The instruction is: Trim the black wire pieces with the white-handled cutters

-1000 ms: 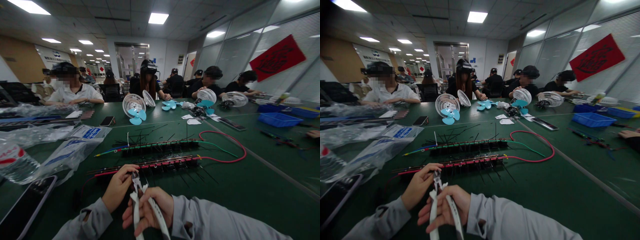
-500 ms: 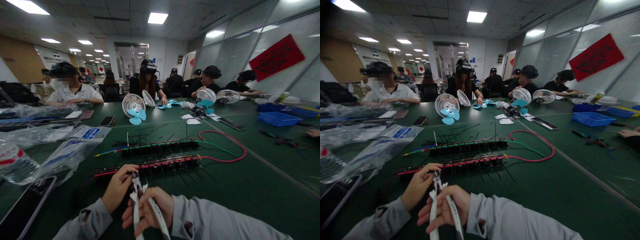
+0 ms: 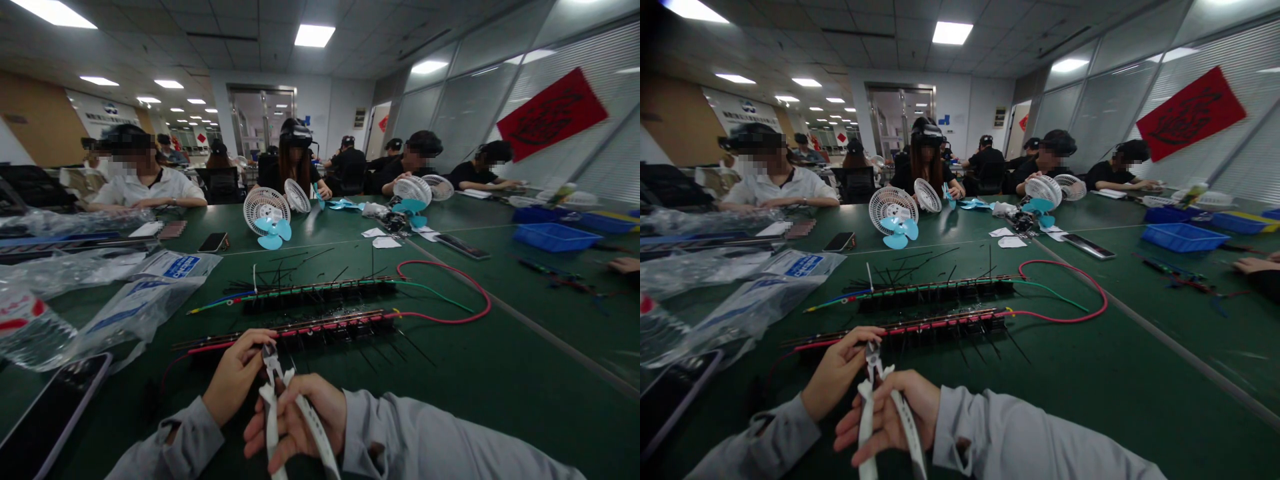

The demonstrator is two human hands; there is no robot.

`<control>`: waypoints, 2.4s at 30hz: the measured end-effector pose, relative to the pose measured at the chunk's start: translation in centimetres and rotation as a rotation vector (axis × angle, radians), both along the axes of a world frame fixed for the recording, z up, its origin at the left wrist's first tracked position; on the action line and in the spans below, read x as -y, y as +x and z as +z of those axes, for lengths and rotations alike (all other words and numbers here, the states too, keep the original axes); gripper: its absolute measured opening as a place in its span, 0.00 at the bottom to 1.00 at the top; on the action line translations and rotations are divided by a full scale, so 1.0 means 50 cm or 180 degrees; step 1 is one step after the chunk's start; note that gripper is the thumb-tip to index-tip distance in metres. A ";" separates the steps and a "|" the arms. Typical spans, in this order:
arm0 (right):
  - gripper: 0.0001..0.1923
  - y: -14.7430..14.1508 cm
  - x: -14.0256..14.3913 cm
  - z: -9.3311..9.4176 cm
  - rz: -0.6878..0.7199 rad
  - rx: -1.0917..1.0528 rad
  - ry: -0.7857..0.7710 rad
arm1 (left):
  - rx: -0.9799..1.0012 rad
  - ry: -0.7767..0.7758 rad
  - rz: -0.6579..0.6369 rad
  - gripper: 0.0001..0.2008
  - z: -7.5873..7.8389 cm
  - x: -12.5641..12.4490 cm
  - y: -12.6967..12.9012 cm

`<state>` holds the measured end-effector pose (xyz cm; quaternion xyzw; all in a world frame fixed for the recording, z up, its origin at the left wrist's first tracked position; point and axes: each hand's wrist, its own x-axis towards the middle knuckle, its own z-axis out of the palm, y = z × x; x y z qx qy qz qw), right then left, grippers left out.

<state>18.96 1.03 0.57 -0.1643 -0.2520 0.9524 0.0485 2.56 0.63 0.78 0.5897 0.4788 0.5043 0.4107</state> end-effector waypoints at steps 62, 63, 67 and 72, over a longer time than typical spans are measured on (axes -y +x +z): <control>0.20 0.004 0.010 0.021 -0.0115 -0.0101 0.0137 | 0.0030 -0.0010 0.0062 0.08 0.000 -0.001 -0.004; 0.20 0.003 0.010 0.020 -0.0090 -0.0106 0.0134 | 0.0032 -0.0009 0.0064 0.08 -0.001 -0.001 -0.005; 0.19 0.002 0.011 0.020 -0.0069 -0.0076 0.0017 | 0.0041 0.0005 0.0068 0.08 -0.001 0.000 -0.007; 0.18 -0.001 0.014 0.025 -0.0149 -0.0057 -0.0067 | 0.0009 0.0083 0.0065 0.08 0.002 0.002 -0.012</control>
